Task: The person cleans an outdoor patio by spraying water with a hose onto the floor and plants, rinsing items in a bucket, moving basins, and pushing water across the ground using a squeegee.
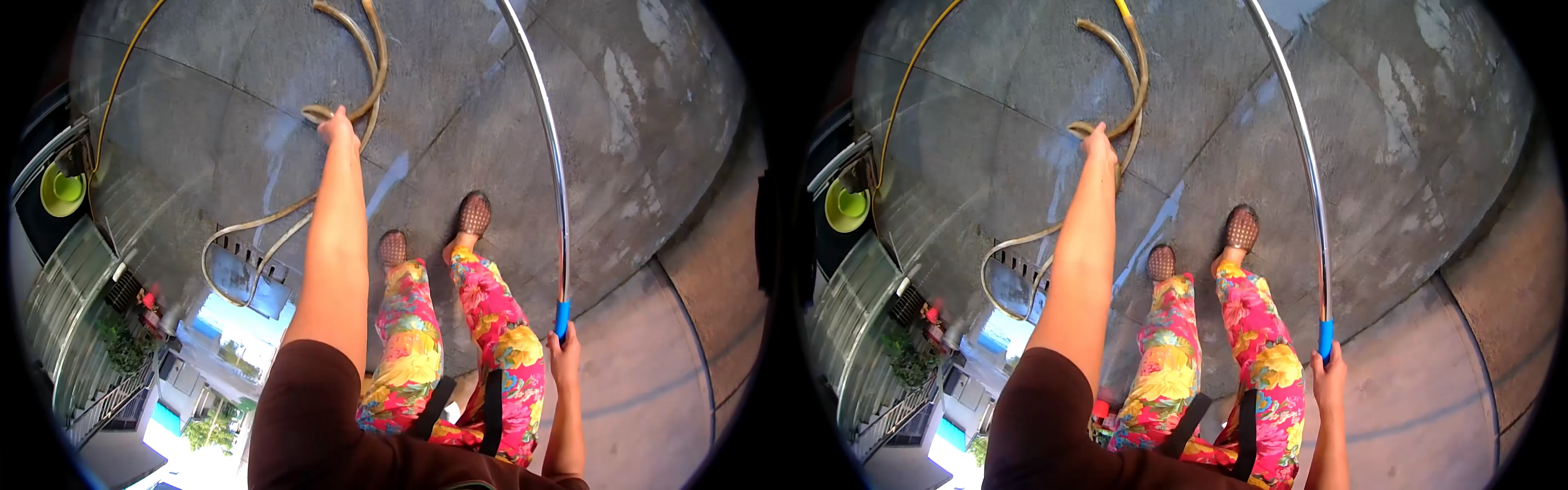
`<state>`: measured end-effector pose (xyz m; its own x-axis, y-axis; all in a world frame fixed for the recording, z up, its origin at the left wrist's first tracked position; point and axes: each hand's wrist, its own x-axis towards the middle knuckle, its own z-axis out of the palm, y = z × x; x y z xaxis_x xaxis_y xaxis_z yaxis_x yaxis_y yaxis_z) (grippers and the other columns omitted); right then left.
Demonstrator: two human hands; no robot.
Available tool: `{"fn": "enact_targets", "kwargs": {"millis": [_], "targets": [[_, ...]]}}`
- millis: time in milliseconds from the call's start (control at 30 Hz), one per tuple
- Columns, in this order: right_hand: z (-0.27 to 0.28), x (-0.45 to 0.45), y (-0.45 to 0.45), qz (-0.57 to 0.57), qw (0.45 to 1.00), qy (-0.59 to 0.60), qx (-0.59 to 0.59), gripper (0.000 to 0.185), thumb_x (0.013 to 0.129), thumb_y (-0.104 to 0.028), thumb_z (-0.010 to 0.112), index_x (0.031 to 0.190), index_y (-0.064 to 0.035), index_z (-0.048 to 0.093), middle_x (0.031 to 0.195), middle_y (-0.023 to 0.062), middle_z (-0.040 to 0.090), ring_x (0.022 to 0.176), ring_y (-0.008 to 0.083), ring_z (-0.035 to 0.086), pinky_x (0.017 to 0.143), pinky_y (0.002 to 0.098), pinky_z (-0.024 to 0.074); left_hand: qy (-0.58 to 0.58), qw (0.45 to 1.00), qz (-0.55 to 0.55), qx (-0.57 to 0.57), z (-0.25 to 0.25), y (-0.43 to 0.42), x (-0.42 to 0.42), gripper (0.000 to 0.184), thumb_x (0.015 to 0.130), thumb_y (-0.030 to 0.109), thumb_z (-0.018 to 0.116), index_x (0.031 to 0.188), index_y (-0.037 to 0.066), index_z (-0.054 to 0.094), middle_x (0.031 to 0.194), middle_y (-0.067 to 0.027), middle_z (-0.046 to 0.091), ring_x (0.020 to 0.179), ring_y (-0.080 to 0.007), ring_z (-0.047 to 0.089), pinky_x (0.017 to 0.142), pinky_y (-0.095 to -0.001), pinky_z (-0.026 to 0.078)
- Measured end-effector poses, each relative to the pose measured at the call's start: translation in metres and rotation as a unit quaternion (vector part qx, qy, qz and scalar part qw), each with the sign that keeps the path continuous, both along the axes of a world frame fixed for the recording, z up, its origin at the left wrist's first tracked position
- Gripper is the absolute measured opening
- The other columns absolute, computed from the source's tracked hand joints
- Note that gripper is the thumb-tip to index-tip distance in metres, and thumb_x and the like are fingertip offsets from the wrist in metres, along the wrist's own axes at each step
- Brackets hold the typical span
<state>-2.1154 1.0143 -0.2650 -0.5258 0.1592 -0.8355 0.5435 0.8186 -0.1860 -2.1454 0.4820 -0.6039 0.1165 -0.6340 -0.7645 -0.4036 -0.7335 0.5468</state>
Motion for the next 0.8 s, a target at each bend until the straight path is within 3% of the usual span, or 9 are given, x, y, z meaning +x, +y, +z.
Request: {"fn": "enact_targets", "kwargs": {"millis": [33,267,367,467,567,667,800], "targets": [[-0.003,0.002,0.002,0.011,1.0,0.012,-0.02,0.015,0.084,-0.011,0.057,0.087,-0.0018,0.046,0.062,0.0042,0.05,0.055,0.0098,0.045,0.05,0.0274,0.038,-0.07,0.997,0.003,-0.022,-0.02,-0.008,0.007,0.079,0.074,0.014,0.07,0.134,-0.007,0.024,0.141,-0.0215,0.026,0.129,-0.03,0.031,0.104,-0.0366,0.03],[-0.009,-0.006,-0.018,-0.011,0.999,-0.025,-0.033,0.018,0.085,-0.007,0.056,0.102,-0.0019,0.051,0.066,0.0022,0.052,0.058,0.0078,0.048,0.052,0.0242,0.0408,-0.111,0.978,-0.155,-0.088,-0.044,-0.008,0.024,0.074,0.075,0.017,0.069,0.133,-0.005,0.029,0.137,-0.0228,0.033,0.128,-0.0306,0.032,0.104,-0.0371,0.029],[-0.009,-0.005,-0.027,-0.022,0.998,-0.036,-0.047,0.018,0.085,-0.007,0.056,0.102,-0.002,0.051,0.067,0.0022,0.053,0.058,0.0078,0.049,0.053,0.0236,0.0409,-0.126,0.965,-0.213,-0.087,-0.034,-0.009,0.037,0.052,0.079,0.021,0.066,0.117,-0.006,0.044,0.12,-0.0215,0.049,0.106,-0.0303,0.053,0.086,-0.0373,0.045],[-0.006,0.006,-0.028,-0.029,0.997,-0.04,-0.054,0.019,0.085,-0.009,0.058,0.101,-0.0017,0.051,0.067,0.0022,0.053,0.058,0.0078,0.049,0.053,0.0244,0.0412,-0.066,0.98,-0.134,-0.132,0.048,0.014,0.018,0.039,0.086,0.038,0.056,0.091,-0.001,0.051,0.077,-0.012,0.057,0.058,-0.0225,0.056,0.05,-0.0341,0.047],[0.009,0.013,-0.036,-0.004,0.998,-0.033,-0.047,0.022,0.084,-0.014,0.06,0.1,-0.0016,0.052,0.065,0.0039,0.054,0.058,0.0099,0.051,0.054,0.026,0.042,0.052,0.993,-0.108,0.02,0.103,0.018,0.045,0.055,0.088,0.058,0.037,0.08,0.005,0.048,0.05,0.0008,0.035,0.039,-0.0111,0.036,0.033,-0.0276,0.032],[0.028,0.015,-0.041,0.004,0.998,-0.035,-0.054,0.021,0.083,-0.018,0.061,0.093,-0.0019,0.05,0.062,0.0052,0.054,0.055,0.012,0.051,0.052,0.0272,0.0421,0.105,0.966,-0.191,0.141,0.175,0.032,0.081,0.065,0.087,0.066,0.025,0.076,0.006,0.048,0.043,0.0029,0.029,0.033,-0.0106,0.029,0.034,-0.0269,0.029],[0.048,0.013,-0.047,0.036,0.997,-0.027,-0.066,0.024,0.083,-0.02,0.061,0.084,-0.0027,0.045,0.059,0.0061,0.054,0.051,0.0148,0.054,0.049,0.0304,0.0431,0.126,0.873,-0.306,0.358,0.276,0.025,0.137,0.066,0.088,0.064,0.023,0.08,0.005,0.051,0.044,0.0012,0.032,0.035,-0.0116,0.034,0.036,-0.0293,0.035]]}}
